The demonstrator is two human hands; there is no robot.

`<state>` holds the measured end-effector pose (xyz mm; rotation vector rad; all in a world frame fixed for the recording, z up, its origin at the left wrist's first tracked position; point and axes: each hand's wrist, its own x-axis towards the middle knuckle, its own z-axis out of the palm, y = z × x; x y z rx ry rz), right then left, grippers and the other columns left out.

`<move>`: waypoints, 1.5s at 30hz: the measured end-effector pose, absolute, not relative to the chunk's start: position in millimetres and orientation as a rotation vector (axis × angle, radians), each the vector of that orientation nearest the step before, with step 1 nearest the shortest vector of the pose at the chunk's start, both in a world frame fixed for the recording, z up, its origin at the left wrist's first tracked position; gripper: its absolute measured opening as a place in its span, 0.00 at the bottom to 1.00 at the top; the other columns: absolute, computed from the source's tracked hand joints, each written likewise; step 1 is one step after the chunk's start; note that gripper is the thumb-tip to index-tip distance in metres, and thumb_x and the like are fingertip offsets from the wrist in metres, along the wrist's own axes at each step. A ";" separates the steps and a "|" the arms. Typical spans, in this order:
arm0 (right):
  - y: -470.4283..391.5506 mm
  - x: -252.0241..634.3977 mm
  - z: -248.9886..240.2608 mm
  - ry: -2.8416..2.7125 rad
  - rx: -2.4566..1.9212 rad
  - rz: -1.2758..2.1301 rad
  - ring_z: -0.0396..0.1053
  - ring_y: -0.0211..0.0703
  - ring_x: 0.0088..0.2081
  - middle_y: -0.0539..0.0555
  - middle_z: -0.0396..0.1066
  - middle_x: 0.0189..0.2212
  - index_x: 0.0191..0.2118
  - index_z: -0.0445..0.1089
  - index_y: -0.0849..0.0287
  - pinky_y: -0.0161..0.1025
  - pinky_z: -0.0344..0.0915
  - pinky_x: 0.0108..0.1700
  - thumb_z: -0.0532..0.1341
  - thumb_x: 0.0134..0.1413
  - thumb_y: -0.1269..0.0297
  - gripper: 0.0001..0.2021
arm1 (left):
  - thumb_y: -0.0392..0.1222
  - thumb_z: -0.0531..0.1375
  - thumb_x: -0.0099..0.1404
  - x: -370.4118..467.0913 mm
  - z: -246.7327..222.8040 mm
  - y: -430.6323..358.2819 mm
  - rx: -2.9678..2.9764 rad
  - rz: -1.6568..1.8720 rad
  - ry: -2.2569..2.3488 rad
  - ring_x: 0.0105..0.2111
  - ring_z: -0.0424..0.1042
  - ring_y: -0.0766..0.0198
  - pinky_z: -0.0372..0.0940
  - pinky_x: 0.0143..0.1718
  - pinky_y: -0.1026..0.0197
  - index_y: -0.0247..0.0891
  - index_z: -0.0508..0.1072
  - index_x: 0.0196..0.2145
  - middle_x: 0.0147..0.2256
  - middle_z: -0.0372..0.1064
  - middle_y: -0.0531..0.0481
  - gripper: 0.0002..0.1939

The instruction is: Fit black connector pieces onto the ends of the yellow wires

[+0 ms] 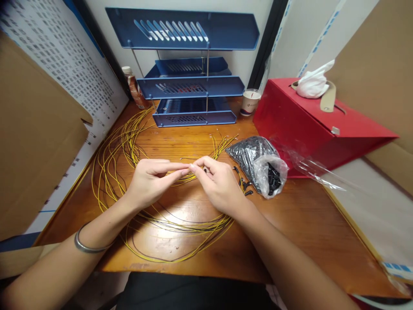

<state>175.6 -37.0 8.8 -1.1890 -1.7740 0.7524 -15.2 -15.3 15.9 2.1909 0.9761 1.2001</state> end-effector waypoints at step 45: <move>-40.9 173.4 7.4 -1.719 -1.064 0.624 0.47 0.32 0.19 0.41 0.50 0.17 0.40 0.76 0.59 0.35 0.48 0.23 0.64 0.59 0.66 0.05 | 0.41 0.64 0.63 -14.0 19.5 -17.7 2.080 1.277 1.034 0.18 0.55 0.73 0.51 0.20 0.68 0.33 0.84 0.30 0.18 0.66 0.54 0.10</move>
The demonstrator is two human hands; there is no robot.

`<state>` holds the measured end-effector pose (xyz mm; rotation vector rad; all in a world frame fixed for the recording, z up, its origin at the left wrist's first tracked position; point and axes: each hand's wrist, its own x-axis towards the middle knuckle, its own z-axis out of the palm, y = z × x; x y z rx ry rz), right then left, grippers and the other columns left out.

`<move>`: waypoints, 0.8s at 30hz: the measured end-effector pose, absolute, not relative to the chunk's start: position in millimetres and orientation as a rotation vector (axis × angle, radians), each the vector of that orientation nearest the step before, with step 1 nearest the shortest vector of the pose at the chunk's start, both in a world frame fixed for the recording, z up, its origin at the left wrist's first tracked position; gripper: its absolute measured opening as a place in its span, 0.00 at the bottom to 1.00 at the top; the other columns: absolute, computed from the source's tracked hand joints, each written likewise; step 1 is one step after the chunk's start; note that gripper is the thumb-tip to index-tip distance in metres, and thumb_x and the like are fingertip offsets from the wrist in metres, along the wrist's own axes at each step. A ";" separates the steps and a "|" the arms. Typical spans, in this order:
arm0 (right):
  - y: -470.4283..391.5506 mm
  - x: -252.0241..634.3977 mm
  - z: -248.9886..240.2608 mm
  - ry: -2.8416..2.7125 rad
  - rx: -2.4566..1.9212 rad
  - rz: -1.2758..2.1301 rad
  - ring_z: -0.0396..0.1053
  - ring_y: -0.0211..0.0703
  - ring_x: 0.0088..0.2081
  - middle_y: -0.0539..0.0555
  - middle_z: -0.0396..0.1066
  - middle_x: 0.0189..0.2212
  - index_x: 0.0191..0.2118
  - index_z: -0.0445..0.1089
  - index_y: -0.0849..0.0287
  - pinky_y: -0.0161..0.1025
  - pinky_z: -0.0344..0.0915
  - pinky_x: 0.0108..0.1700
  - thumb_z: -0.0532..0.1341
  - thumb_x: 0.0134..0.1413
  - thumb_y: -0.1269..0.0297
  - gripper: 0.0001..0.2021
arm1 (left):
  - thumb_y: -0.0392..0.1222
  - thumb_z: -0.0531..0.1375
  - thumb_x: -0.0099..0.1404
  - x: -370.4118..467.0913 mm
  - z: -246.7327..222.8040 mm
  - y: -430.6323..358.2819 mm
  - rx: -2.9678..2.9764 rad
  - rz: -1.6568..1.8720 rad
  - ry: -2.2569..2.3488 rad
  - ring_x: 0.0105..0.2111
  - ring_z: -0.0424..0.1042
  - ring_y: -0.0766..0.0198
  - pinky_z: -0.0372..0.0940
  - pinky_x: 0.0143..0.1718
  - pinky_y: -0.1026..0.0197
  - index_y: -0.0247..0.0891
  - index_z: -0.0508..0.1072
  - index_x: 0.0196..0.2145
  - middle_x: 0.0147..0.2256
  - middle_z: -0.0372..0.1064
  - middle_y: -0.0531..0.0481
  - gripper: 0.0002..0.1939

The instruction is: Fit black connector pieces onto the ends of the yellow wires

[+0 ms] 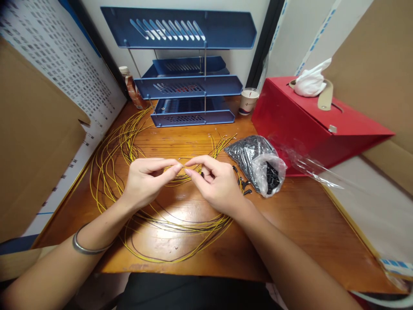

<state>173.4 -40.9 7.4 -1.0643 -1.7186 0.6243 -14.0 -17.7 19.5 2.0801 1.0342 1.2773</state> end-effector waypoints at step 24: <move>-42.6 170.8 3.8 -1.692 -1.068 0.613 0.47 0.32 0.18 0.40 0.49 0.16 0.40 0.75 0.58 0.35 0.47 0.23 0.64 0.59 0.67 0.05 | 0.44 0.65 0.63 -10.5 19.0 -18.7 1.909 1.282 1.028 0.19 0.58 0.72 0.54 0.21 0.68 0.32 0.82 0.28 0.19 0.69 0.52 0.12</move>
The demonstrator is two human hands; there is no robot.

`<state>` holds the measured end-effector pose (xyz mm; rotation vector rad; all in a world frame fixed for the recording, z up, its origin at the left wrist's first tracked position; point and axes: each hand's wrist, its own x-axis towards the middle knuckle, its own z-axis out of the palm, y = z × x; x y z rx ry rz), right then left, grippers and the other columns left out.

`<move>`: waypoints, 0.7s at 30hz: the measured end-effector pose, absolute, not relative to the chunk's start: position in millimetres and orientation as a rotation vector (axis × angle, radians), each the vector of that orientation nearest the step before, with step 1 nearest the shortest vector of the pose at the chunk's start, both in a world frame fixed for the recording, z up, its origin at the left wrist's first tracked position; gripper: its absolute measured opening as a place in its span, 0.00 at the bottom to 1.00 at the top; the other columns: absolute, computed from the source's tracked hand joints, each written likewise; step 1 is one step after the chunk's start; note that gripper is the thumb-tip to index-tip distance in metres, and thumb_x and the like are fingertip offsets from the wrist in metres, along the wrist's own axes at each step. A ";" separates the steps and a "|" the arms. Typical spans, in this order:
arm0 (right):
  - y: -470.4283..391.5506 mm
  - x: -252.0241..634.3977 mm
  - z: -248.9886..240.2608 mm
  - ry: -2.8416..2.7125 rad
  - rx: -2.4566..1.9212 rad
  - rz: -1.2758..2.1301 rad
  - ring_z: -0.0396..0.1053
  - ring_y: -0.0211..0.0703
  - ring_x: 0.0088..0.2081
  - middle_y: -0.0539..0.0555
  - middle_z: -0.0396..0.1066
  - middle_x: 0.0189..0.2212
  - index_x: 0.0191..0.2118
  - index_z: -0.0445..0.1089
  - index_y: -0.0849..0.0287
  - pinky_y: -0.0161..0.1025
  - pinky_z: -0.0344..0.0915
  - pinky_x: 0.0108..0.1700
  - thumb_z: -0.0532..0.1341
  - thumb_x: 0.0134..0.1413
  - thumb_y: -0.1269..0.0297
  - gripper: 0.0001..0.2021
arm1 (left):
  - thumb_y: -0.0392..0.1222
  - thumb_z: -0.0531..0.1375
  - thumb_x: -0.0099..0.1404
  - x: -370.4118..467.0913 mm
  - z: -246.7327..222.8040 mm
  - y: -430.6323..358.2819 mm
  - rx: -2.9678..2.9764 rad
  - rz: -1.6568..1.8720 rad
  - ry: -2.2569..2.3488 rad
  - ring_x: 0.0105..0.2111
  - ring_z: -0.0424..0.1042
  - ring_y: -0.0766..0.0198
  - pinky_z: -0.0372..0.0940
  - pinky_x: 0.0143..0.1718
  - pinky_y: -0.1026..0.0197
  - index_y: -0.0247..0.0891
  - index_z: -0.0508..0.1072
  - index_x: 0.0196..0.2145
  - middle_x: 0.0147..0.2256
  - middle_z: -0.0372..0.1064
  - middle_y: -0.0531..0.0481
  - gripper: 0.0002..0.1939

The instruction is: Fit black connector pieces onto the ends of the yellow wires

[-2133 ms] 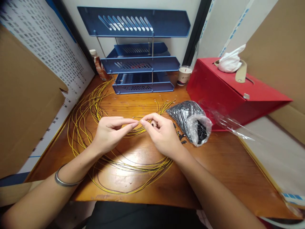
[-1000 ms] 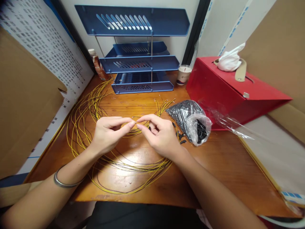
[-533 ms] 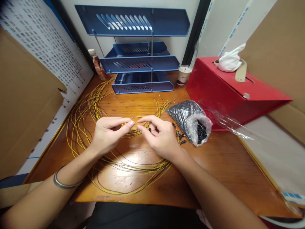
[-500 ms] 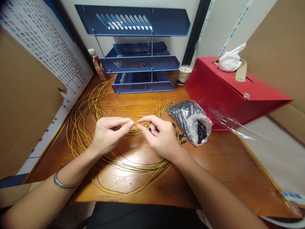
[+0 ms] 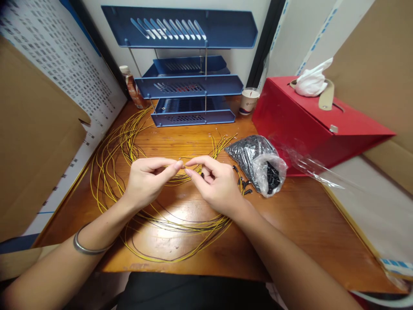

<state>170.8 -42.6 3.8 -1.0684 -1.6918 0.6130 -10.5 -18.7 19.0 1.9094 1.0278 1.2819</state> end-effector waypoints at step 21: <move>-42.2 175.5 6.9 -1.733 -1.064 0.582 0.47 0.33 0.19 0.41 0.48 0.18 0.48 0.74 0.58 0.35 0.48 0.23 0.64 0.58 0.66 0.12 | 0.43 0.58 0.67 -16.9 21.4 -16.6 1.953 1.104 0.875 0.24 0.68 0.66 0.61 0.27 0.65 0.33 0.79 0.27 0.23 0.73 0.49 0.16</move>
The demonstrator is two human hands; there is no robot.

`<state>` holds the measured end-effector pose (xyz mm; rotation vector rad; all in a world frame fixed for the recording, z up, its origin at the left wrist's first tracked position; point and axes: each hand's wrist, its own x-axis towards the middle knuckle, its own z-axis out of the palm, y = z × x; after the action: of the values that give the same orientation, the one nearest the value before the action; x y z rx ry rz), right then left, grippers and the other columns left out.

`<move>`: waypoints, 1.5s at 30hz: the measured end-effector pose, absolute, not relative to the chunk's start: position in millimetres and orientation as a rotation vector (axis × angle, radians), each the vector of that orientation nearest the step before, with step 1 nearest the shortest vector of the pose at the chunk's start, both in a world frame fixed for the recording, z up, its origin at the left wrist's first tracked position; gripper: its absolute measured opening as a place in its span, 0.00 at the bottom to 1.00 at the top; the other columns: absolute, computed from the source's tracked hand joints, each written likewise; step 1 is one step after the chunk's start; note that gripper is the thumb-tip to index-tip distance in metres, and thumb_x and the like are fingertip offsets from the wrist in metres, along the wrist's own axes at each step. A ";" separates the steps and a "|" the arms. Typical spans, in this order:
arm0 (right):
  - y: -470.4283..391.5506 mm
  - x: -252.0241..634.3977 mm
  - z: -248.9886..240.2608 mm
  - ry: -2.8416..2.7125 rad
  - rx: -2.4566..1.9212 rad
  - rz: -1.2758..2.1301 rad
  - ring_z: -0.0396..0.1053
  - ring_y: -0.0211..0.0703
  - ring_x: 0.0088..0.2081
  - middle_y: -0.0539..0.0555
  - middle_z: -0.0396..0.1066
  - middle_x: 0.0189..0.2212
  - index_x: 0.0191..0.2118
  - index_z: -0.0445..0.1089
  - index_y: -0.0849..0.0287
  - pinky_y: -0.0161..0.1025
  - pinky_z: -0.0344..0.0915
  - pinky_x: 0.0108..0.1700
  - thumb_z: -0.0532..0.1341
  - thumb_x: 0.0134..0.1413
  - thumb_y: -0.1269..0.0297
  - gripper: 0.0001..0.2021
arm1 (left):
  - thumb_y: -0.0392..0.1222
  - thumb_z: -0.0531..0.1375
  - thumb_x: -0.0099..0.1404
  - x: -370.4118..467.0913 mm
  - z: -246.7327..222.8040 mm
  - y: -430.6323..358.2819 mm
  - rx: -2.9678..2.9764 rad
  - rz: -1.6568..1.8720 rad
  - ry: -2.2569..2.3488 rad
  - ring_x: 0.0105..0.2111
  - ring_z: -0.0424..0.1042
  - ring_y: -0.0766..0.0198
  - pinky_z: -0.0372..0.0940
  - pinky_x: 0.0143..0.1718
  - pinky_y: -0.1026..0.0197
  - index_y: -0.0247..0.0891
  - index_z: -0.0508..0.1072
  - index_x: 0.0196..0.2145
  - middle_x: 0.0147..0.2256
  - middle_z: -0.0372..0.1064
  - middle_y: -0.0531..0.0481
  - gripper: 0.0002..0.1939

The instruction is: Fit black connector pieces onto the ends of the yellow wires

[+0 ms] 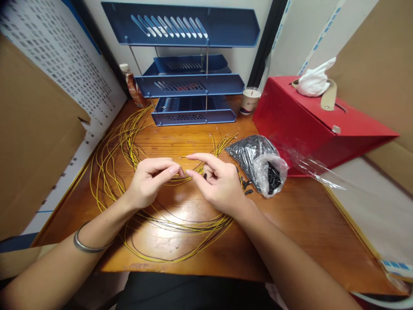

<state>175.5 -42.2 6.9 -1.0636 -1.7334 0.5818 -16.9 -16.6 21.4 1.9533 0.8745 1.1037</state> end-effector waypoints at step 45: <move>-39.8 169.0 10.3 -1.838 -1.111 0.645 0.56 0.34 0.23 0.46 0.57 0.20 0.25 0.56 0.56 0.35 0.52 0.28 0.51 0.69 0.62 0.18 | 0.36 0.60 0.67 -11.1 14.3 -20.2 2.304 1.235 0.903 0.23 0.66 0.70 0.59 0.27 0.67 0.34 0.76 0.31 0.28 0.76 0.50 0.07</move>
<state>169.0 -39.8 10.3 -1.1105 -1.8381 0.6454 -11.1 -20.2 14.3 2.3042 0.9025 1.2354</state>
